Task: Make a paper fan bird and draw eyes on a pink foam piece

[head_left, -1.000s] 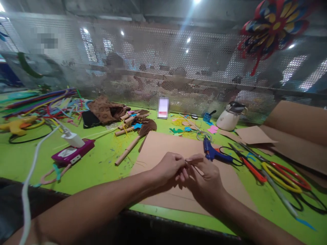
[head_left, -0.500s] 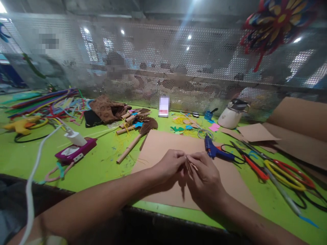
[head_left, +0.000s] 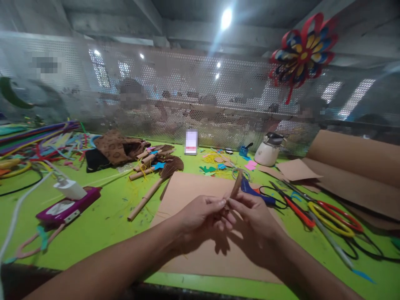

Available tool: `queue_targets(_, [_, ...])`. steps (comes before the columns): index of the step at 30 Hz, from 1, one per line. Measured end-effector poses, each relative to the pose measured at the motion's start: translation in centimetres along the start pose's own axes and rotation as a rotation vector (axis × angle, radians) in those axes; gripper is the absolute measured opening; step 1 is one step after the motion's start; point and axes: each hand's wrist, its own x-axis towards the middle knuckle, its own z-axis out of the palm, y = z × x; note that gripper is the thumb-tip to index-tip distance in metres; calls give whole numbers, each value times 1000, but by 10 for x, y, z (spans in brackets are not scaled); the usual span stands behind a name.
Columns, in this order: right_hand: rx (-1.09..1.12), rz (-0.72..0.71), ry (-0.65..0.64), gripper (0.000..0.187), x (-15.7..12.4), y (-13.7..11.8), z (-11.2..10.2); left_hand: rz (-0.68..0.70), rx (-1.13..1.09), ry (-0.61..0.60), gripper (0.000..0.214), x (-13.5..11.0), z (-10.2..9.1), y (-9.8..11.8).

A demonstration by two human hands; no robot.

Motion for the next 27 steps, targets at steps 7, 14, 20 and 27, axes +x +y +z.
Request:
queue_targets(7, [-4, 15, -102, 20, 3, 0, -6, 0, 26, 74, 26, -1, 5, 0])
queue_targets(14, [85, 89, -81, 17, -4, -2, -1, 64, 90, 120, 30, -1, 1, -3])
queue_targets(20, [-23, -7, 75, 19, -1, -3, -8, 66, 210, 262, 32, 1, -3, -11])
queue_targets(27, [-105, 15, 177, 23, 2, 3, -11, 127, 525, 424, 24, 4, 2, -11])
